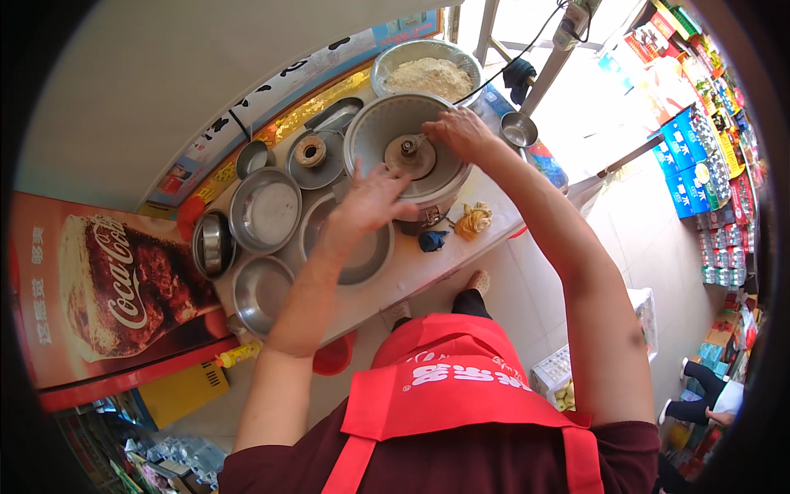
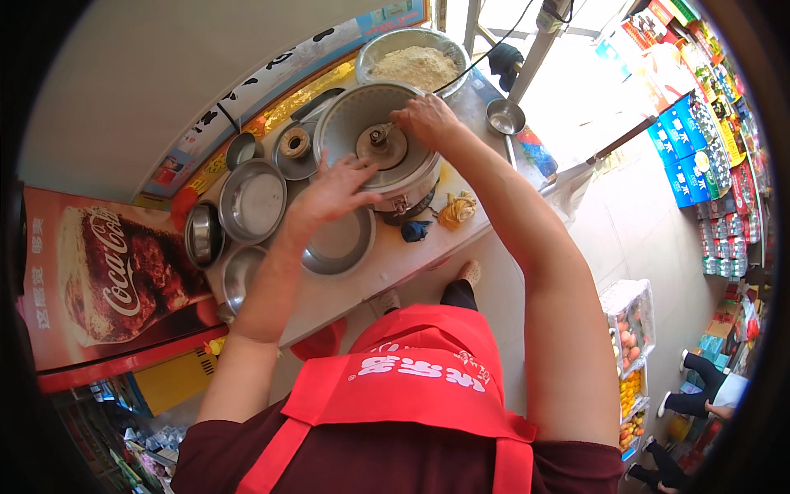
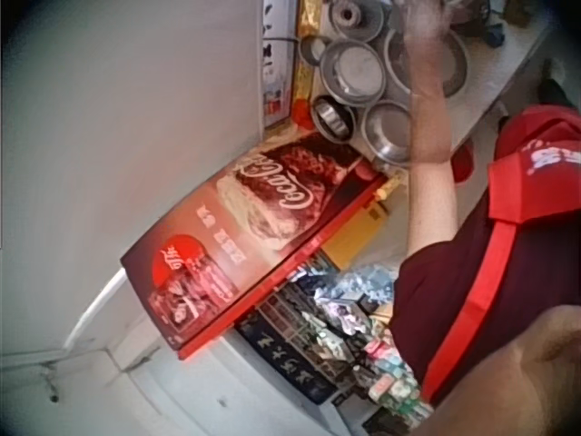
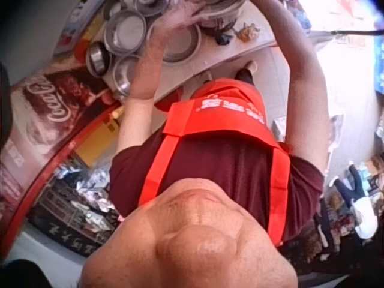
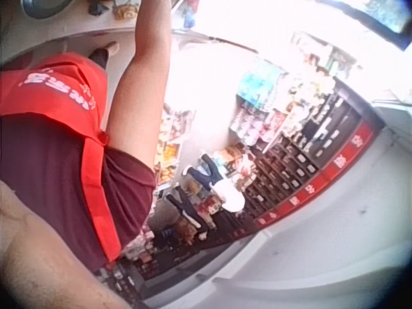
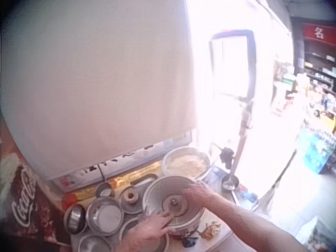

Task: The person assembles a food processing machine by placing a mesh insert, a plastic liner, and a wooden disc into a metal container, then secures the components with a central bolt and a wrench. The person then wipes the exterior of the machine with a cloth.

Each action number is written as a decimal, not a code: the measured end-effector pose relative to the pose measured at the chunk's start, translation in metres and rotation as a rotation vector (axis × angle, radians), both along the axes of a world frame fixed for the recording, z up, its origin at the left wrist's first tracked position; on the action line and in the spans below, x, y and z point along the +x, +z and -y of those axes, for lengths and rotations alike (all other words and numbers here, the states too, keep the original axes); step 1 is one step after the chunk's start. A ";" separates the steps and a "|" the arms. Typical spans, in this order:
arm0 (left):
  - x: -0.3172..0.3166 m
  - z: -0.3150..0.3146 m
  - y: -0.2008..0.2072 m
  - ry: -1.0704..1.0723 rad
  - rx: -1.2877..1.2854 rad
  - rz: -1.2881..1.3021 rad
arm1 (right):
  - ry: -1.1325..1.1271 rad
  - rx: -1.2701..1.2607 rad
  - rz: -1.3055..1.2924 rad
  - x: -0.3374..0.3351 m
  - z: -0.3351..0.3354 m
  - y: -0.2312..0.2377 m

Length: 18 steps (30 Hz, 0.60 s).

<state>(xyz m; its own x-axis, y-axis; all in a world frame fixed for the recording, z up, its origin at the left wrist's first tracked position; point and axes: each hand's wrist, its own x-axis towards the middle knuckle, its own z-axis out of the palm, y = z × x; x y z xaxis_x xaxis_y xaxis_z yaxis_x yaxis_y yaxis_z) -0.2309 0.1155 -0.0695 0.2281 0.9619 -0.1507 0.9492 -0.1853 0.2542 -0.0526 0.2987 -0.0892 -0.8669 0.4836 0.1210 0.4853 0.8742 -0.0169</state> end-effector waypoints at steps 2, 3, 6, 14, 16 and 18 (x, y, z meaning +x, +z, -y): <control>-0.027 0.002 0.005 -0.045 -0.131 -0.106 | 0.083 -0.031 0.011 -0.004 -0.013 0.000; -0.033 0.005 0.003 -0.067 -0.088 -0.051 | 0.094 -0.069 0.038 -0.005 -0.018 0.000; -0.029 0.009 -0.008 -0.094 0.083 -0.011 | 0.105 -0.071 0.018 -0.003 -0.017 0.000; 0.067 0.006 -0.026 0.249 0.289 0.106 | -0.246 -0.113 0.119 -0.006 0.047 -0.005; 0.086 -0.002 -0.029 0.331 0.350 0.094 | -0.273 -0.117 0.106 -0.004 0.053 -0.005; 0.082 -0.005 -0.027 0.266 0.311 0.136 | -0.244 -0.108 0.068 -0.001 0.049 -0.005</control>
